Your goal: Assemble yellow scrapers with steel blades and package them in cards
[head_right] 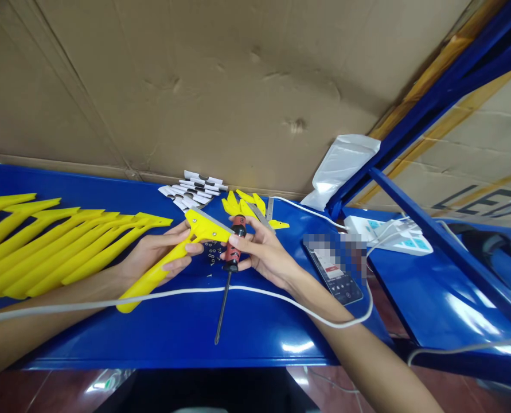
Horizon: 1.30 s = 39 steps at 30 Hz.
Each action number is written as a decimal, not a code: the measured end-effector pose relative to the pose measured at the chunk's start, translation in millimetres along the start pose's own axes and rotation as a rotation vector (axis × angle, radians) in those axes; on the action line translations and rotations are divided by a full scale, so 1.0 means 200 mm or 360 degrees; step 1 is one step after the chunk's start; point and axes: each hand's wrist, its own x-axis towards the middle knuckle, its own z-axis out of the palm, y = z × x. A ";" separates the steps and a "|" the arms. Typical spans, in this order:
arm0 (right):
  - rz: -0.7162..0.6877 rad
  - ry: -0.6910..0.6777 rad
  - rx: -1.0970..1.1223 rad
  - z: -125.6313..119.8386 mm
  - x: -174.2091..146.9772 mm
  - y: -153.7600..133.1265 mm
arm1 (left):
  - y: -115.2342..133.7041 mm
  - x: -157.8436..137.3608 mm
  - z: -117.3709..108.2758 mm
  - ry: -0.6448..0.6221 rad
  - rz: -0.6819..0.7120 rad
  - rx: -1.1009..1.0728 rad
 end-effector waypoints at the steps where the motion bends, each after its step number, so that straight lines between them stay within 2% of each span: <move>1: -0.0008 0.0010 -0.0006 0.00 0.00 0.00 | 0.00 0.00 0.00 0.0007 0.0008 0.0007; 4: -0.0060 0.0090 -0.0029 0.00 0.00 -0.02 | 0.00 0.01 0.01 0.0080 0.0082 -0.0032; 6: -0.0152 0.0218 -0.0055 -0.01 0.01 -0.03 | 0.00 0.03 0.01 0.0174 0.0160 -0.0075; 11: -0.0566 0.0650 -0.0182 -0.05 0.02 -0.08 | -0.02 0.06 -0.02 0.0295 0.0200 0.0007; 16: -0.0889 0.0918 -0.0200 -0.06 0.01 -0.11 | -0.03 0.05 -0.02 0.0278 0.0178 0.0096; 20: -0.0987 0.0962 -0.0154 -0.07 -0.01 -0.14 | -0.03 0.06 -0.02 0.0310 0.0142 0.0114; 23: -0.0915 0.0940 -0.0097 -0.12 0.00 -0.15 | -0.02 0.06 -0.01 0.0356 0.0140 0.0117; 26: -0.0849 0.0931 -0.0105 -0.17 0.01 -0.14 | -0.02 0.05 0.00 0.0314 0.0133 0.0101; 29: -0.0929 0.0948 -0.0148 -0.19 0.02 -0.12 | -0.02 0.04 0.00 0.0283 0.0107 0.0095; 34: -0.1179 0.1040 -0.0190 -0.11 0.01 -0.12 | -0.04 0.06 -0.02 0.0342 0.0062 0.0106; 39: -0.1317 0.1066 -0.0532 -0.04 -0.03 -0.10 | -0.04 0.05 -0.02 0.0346 0.0074 0.0127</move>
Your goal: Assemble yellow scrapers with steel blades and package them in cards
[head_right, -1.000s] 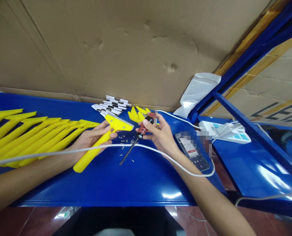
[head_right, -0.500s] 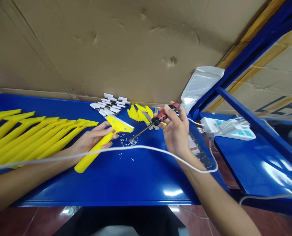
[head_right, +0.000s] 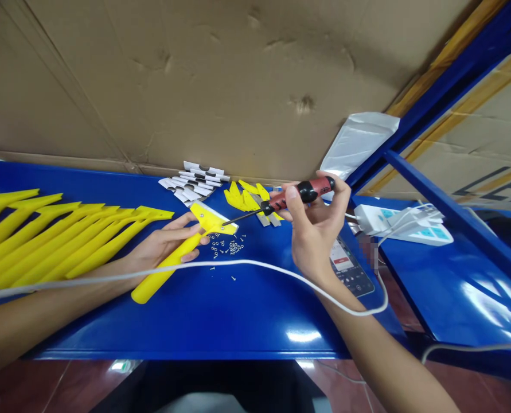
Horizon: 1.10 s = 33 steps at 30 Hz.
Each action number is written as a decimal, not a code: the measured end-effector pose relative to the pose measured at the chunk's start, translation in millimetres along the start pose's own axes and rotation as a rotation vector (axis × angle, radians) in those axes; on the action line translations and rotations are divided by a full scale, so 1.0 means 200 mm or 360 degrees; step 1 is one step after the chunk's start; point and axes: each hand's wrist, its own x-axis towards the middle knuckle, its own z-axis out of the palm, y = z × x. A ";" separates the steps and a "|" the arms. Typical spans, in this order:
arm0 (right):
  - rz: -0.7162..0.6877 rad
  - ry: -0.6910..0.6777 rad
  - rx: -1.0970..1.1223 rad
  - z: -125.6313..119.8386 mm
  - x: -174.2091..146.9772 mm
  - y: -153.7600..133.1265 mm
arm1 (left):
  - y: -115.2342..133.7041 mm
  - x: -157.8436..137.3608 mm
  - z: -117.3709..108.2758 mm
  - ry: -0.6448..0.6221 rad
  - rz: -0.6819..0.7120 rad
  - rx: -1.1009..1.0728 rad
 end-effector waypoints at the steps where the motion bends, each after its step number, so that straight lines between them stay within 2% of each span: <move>1: -0.0059 -0.0019 -0.0044 0.00 -0.01 0.00 | 0.00 0.00 0.00 -0.0009 0.0009 -0.0005; 6: -0.0320 -0.0087 -0.0082 0.00 -0.02 0.02 | 0.00 0.00 0.01 -0.0041 0.0013 -0.0029; 11: -0.0638 -0.0155 0.0084 0.00 0.02 0.04 | 0.00 0.01 -0.01 -0.0019 -0.0012 0.0016; 15: -0.0778 -0.0184 0.0087 0.01 0.02 0.03 | -0.01 0.00 0.00 -0.0025 -0.0003 0.0028; 19: -0.0927 -0.0187 -0.0014 0.03 0.00 0.00 | -0.01 0.00 0.00 -0.0030 0.0024 0.0022; 24: -0.1223 -0.0348 -0.0146 0.01 0.02 0.00 | 0.00 0.01 0.01 -0.0003 0.0066 -0.0047; 28: -0.1458 -0.0447 -0.0333 -0.03 0.05 0.02 | 0.01 0.00 0.02 0.0025 -0.0002 -0.0030; 31: -0.1494 -0.0519 -0.0445 -0.04 0.03 0.01 | 0.01 -0.01 0.02 0.0069 0.0017 -0.0004; 33: -0.1432 -0.0557 -0.0431 -0.04 0.01 0.00 | 0.01 -0.01 0.03 0.0084 0.0034 0.0025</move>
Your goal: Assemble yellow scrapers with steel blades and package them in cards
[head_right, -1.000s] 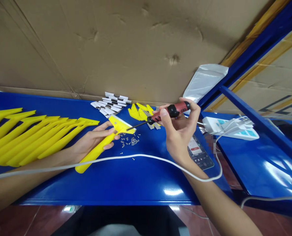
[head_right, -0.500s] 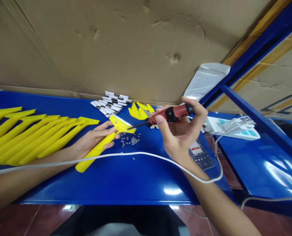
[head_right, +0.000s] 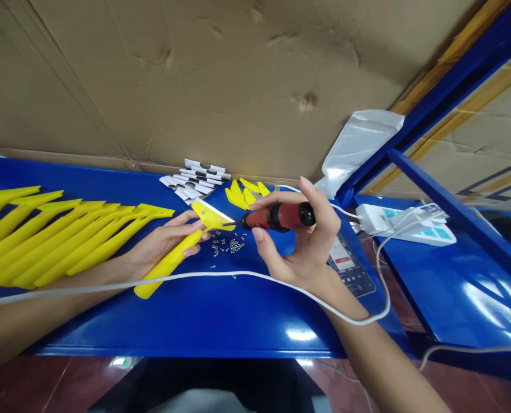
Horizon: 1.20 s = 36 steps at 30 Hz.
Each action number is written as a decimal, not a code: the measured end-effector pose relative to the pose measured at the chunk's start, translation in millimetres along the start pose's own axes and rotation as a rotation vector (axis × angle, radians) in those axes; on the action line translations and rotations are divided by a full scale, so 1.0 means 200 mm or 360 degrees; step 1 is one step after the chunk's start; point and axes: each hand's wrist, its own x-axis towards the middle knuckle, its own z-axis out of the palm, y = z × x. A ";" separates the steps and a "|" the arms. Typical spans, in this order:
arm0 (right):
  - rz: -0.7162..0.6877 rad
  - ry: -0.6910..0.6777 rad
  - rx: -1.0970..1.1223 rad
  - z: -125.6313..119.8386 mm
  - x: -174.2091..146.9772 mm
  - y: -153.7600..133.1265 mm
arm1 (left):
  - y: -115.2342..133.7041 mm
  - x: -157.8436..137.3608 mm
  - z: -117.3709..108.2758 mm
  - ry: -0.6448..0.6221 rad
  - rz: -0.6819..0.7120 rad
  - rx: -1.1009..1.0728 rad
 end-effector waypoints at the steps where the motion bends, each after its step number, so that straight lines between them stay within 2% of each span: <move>1: 0.0044 -0.0004 0.0035 0.00 0.00 -0.02 | 0.00 0.00 0.00 -0.0011 -0.0004 0.0016; 5: 0.0148 0.0006 0.0082 0.02 0.01 -0.06 | 0.01 -0.01 0.00 -0.0059 -0.0030 0.0044; 9: -0.0077 0.0041 -0.0041 0.00 0.03 -0.05 | 0.00 0.00 0.00 -0.0030 -0.0010 0.0032; 12: -0.0193 -0.0020 -0.0140 -0.02 0.04 -0.04 | -0.01 0.01 0.00 -0.0026 -0.0007 0.0035; 19: -0.0055 -0.0154 0.0124 0.00 0.00 -0.05 | 0.01 -0.01 0.01 -0.0079 -0.0016 0.0067; 23: 0.0023 -0.0086 0.0211 0.04 -0.01 -0.05 | 0.01 -0.01 0.01 -0.0022 -0.0006 0.0041; 29: -0.0185 -0.0063 -0.0002 0.02 0.02 -0.05 | 0.00 -0.01 0.00 -0.0054 -0.0026 0.0058; 36: -0.0227 -0.0165 0.0001 0.00 0.02 -0.03 | 0.00 0.01 -0.01 -0.0024 0.0000 0.0072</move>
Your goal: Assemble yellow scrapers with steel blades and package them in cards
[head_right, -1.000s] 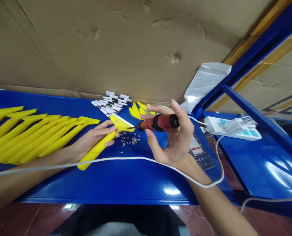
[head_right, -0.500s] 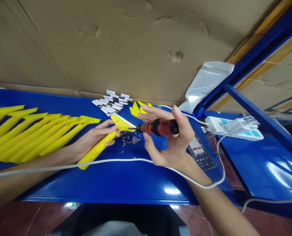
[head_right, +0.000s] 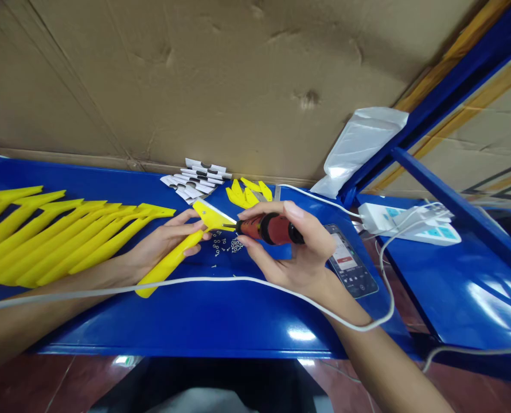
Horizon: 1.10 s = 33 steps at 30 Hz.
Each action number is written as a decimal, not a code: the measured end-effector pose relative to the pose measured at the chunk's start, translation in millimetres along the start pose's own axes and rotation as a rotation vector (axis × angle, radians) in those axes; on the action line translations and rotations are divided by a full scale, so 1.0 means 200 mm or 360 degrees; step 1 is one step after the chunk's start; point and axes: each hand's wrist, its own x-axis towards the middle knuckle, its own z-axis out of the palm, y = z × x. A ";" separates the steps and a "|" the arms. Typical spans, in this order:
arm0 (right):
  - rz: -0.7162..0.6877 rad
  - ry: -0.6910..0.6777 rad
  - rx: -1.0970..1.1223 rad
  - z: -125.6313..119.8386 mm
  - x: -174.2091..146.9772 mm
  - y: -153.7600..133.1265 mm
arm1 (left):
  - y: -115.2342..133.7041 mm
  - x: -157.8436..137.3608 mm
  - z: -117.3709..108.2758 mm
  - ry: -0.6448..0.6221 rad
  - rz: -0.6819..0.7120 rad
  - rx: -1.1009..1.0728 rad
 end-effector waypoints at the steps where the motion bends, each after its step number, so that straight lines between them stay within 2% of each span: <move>1: -0.0012 0.0005 0.0008 0.00 0.00 0.01 | 0.00 0.00 0.00 0.0009 0.0008 0.0006; 6: -0.0010 0.0039 0.0096 0.01 0.00 0.01 | 0.02 -0.02 0.04 -0.0013 0.0007 0.0047; 11: 0.0190 -0.0001 0.0232 0.01 -0.02 -0.03 | 0.01 -0.01 0.02 -0.0048 0.0030 0.0066; 14: 0.0236 0.0017 0.0201 0.02 -0.03 -0.05 | -0.01 0.00 -0.01 -0.0081 0.0023 0.0057; 19: 0.0192 0.0039 0.0018 -0.02 0.00 -0.06 | -0.04 0.01 -0.02 -0.0093 0.0070 0.0039; 24: 0.0044 0.0021 0.0045 -0.02 0.02 -0.03 | -0.04 0.01 -0.01 -0.0111 0.0048 0.0022; 28: 0.0184 0.0097 0.0154 0.02 0.01 -0.03 | -0.01 -0.01 0.01 -0.0103 0.0034 0.0065; 33: 0.0078 0.0096 0.0054 0.01 -0.01 0.00 | 0.00 -0.01 0.02 -0.0062 0.0025 0.0038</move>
